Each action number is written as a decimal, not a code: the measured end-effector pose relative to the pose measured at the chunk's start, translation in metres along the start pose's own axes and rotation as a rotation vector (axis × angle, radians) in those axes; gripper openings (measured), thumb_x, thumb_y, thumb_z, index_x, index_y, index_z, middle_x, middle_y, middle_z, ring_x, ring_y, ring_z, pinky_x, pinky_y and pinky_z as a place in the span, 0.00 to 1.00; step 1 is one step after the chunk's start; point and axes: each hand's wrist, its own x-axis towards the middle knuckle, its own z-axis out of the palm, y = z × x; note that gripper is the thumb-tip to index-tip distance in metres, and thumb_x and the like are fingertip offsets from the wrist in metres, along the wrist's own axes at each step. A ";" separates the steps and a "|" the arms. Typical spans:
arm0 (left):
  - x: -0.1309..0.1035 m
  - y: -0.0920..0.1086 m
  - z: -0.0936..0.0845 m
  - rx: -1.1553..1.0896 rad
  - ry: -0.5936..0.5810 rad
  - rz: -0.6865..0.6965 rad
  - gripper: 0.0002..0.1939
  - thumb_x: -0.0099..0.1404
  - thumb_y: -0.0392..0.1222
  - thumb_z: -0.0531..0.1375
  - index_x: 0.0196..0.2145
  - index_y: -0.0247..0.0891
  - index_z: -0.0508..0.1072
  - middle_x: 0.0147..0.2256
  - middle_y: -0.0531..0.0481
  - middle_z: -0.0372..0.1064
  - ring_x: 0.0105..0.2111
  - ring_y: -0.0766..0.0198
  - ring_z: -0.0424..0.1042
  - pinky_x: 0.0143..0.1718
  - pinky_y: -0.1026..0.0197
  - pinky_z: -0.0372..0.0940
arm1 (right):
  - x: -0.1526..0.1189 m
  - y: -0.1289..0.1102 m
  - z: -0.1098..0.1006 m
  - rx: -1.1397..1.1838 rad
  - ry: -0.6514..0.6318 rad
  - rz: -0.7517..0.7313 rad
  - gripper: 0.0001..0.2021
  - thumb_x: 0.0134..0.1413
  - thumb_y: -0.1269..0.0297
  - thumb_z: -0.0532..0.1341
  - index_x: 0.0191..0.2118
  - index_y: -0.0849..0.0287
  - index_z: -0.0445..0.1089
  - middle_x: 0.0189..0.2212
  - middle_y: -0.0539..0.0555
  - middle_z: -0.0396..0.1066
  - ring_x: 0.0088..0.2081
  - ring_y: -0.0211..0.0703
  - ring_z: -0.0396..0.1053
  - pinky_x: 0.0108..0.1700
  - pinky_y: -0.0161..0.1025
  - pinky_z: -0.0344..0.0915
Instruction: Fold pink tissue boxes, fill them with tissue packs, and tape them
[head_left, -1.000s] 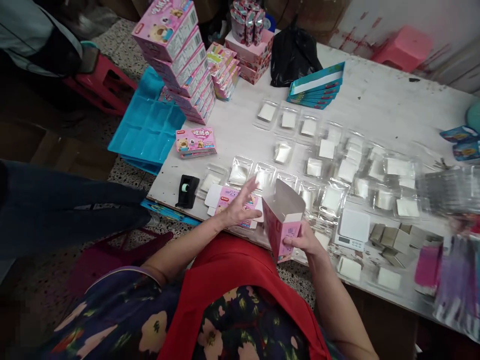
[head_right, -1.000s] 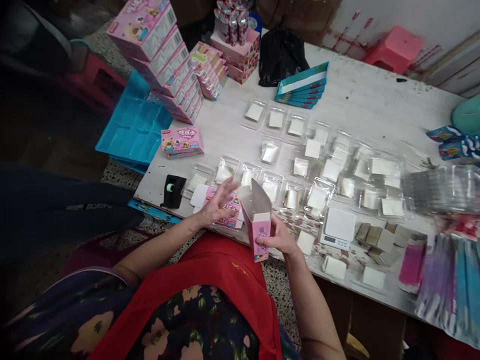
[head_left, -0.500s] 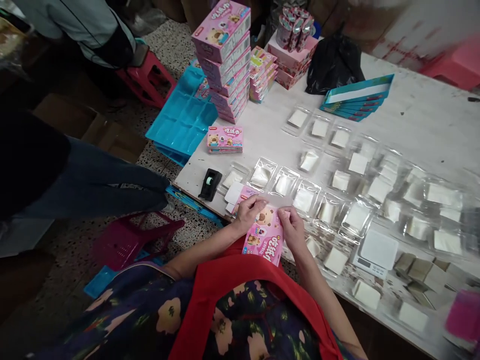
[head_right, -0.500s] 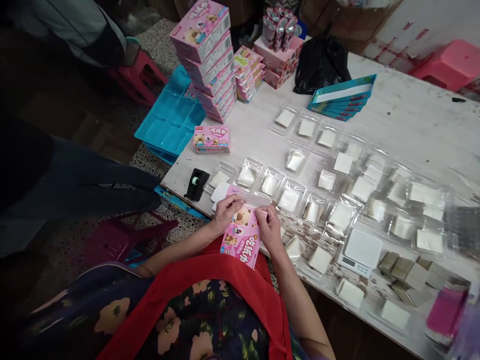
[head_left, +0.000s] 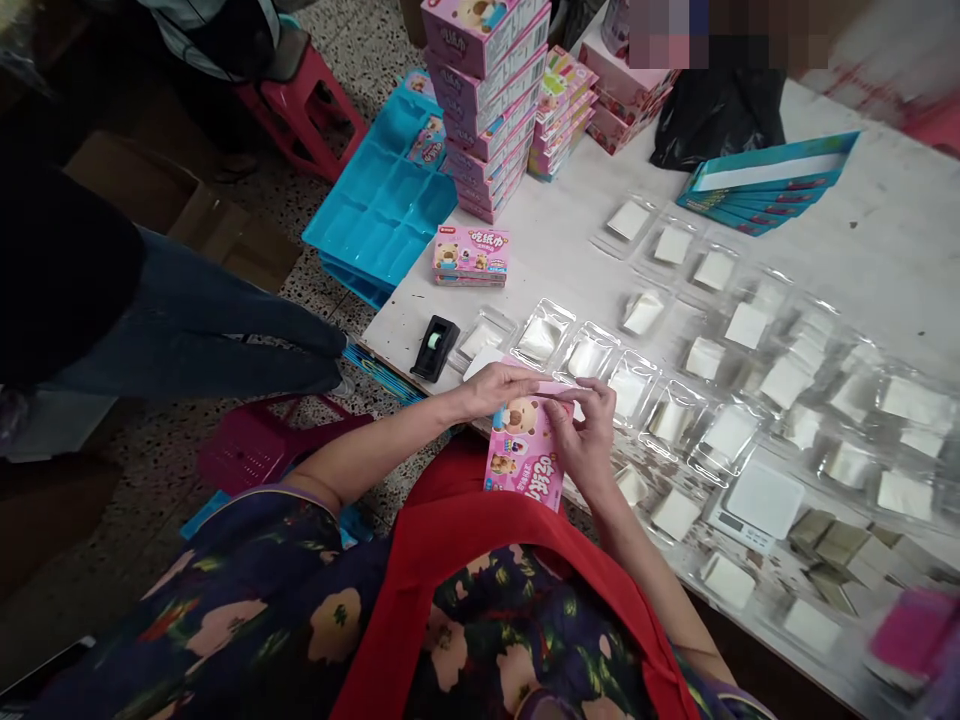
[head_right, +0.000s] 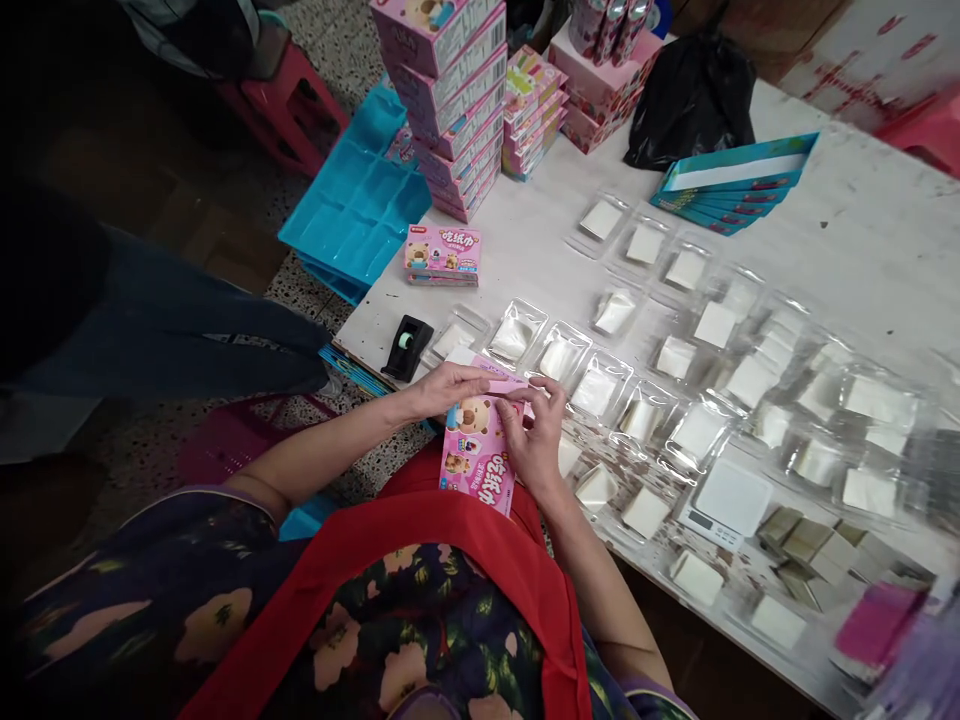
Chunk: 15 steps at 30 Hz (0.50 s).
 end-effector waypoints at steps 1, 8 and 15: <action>0.000 0.000 -0.001 -0.063 0.009 -0.007 0.19 0.63 0.51 0.60 0.47 0.40 0.77 0.45 0.45 0.75 0.43 0.60 0.74 0.44 0.59 0.67 | 0.001 -0.002 0.000 -0.057 -0.018 -0.061 0.10 0.57 0.55 0.60 0.41 0.54 0.72 0.50 0.59 0.59 0.57 0.54 0.59 0.48 0.52 0.70; 0.009 0.002 -0.025 -0.045 -0.082 -0.095 0.14 0.61 0.44 0.61 0.44 0.39 0.79 0.42 0.45 0.76 0.42 0.61 0.73 0.43 0.59 0.66 | 0.020 -0.006 -0.005 -0.044 -0.294 -0.097 0.11 0.59 0.54 0.59 0.38 0.54 0.75 0.52 0.58 0.59 0.58 0.51 0.60 0.59 0.55 0.61; 0.002 0.011 -0.041 0.085 -0.195 -0.070 0.10 0.52 0.43 0.67 0.34 0.40 0.82 0.31 0.48 0.77 0.33 0.60 0.75 0.34 0.61 0.67 | 0.016 0.004 0.016 0.198 -0.200 0.089 0.12 0.53 0.52 0.63 0.38 0.55 0.74 0.64 0.57 0.55 0.62 0.53 0.58 0.59 0.55 0.58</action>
